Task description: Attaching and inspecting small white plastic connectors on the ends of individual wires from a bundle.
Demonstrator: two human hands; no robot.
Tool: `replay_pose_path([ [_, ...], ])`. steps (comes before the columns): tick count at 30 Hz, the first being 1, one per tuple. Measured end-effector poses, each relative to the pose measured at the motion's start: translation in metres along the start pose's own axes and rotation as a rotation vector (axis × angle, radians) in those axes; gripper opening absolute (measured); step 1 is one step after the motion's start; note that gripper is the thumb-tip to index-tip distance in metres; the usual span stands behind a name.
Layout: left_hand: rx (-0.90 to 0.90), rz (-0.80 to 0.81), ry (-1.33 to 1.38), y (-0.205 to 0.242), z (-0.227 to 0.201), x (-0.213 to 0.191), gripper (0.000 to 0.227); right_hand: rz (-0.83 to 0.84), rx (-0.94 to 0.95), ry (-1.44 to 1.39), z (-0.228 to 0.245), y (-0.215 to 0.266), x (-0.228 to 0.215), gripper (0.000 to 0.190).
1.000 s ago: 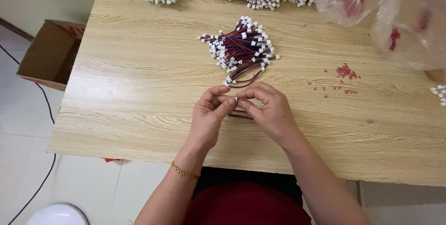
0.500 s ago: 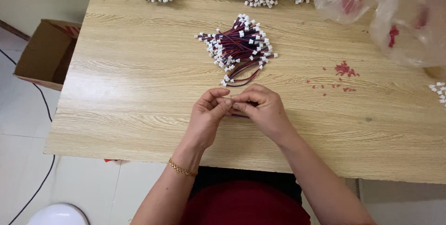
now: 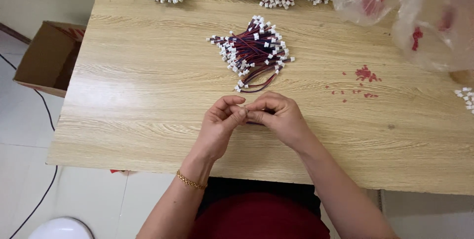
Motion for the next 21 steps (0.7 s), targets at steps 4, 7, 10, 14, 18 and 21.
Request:
replay_pose_path([
  [4, 0.004, -0.018, -0.014, 0.001, -0.001, -0.004, 0.026, -0.001, 0.018, -0.024, -0.006, 0.000, 0.003, 0.014],
  [7, 0.015, -0.020, -0.014, 0.002, -0.003, -0.007, 0.028, 0.057, 0.050, -0.028, -0.007, 0.001, 0.005, 0.014],
  [10, 0.023, -0.002, -0.053, 0.000, -0.001, -0.010, 0.031, 0.053, 0.096, -0.067, -0.005, 0.002, 0.006, 0.014],
  [14, -0.014, 0.018, -0.129, 0.004, -0.002, -0.006, 0.027, 0.039, 0.108, 0.009, -0.012, 0.005, 0.006, 0.016],
  [18, 0.012, 0.051, -0.309, -0.003, 0.004, -0.016, 0.031, 0.044, 0.101, 0.098, -0.018, 0.005, 0.008, 0.018],
  [21, -0.094, 0.062, -0.739, -0.006, -0.032, -0.004, 0.022, -0.003, 0.121, 0.218, 0.003, 0.006, -0.003, 0.017],
])
Point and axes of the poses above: each hand's wrist, its own y-axis away from the middle knuckle, its own x-axis out of the palm, z = x × y, the point moved 4 cm from there along -y, towards the middle knuckle, and after that the axes turned 8 degrees about z, right-handed, at the moved point
